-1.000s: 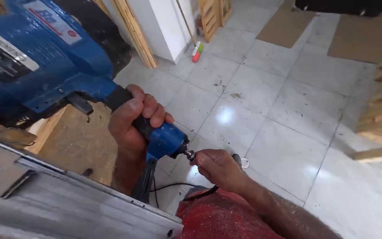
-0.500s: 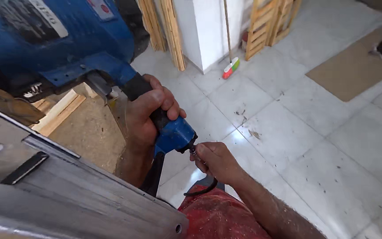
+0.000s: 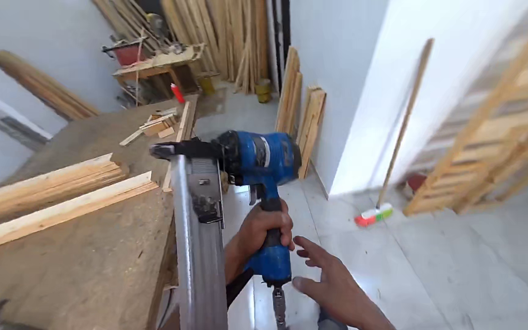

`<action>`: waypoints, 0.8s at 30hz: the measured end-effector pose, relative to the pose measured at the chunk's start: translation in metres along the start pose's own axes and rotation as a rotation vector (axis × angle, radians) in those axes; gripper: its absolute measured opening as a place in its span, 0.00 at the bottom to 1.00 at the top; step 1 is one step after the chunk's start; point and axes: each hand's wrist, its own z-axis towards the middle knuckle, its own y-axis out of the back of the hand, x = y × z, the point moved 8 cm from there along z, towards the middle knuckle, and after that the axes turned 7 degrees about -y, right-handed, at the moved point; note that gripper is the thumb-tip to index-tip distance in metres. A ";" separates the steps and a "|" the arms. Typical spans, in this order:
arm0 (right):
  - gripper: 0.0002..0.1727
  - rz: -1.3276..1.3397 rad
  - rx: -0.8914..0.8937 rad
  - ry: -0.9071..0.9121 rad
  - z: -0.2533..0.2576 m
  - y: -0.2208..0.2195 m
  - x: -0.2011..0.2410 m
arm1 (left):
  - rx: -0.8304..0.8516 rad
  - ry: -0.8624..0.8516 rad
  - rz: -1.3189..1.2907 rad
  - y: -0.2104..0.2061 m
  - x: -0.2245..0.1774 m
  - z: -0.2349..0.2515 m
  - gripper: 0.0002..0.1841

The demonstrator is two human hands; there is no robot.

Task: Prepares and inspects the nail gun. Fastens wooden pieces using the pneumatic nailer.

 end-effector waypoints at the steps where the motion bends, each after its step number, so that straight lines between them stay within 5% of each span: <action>1: 0.47 0.062 0.016 0.055 0.026 0.023 0.002 | -0.005 0.025 -0.032 0.013 0.009 0.021 0.03; 5: 0.45 0.436 0.157 0.114 0.163 0.076 0.015 | 0.034 0.139 -0.146 0.055 0.033 0.094 0.04; 11: 0.47 0.953 0.760 -0.132 0.320 0.055 0.016 | 0.066 0.305 -0.189 0.111 0.040 0.184 0.06; 17: 0.34 1.223 0.789 0.023 0.494 0.055 0.020 | 0.110 0.123 -0.045 0.261 0.015 0.264 0.16; 19: 0.31 1.336 0.753 -0.039 0.571 0.060 0.026 | -0.048 0.049 -0.073 0.354 0.039 0.247 0.16; 22: 0.31 1.265 0.602 -0.075 0.698 0.079 0.049 | -0.659 0.404 -0.156 0.476 0.083 0.195 0.36; 24: 0.31 1.132 0.398 -0.084 0.774 0.097 0.060 | -0.728 0.535 -0.180 0.506 0.086 0.183 0.45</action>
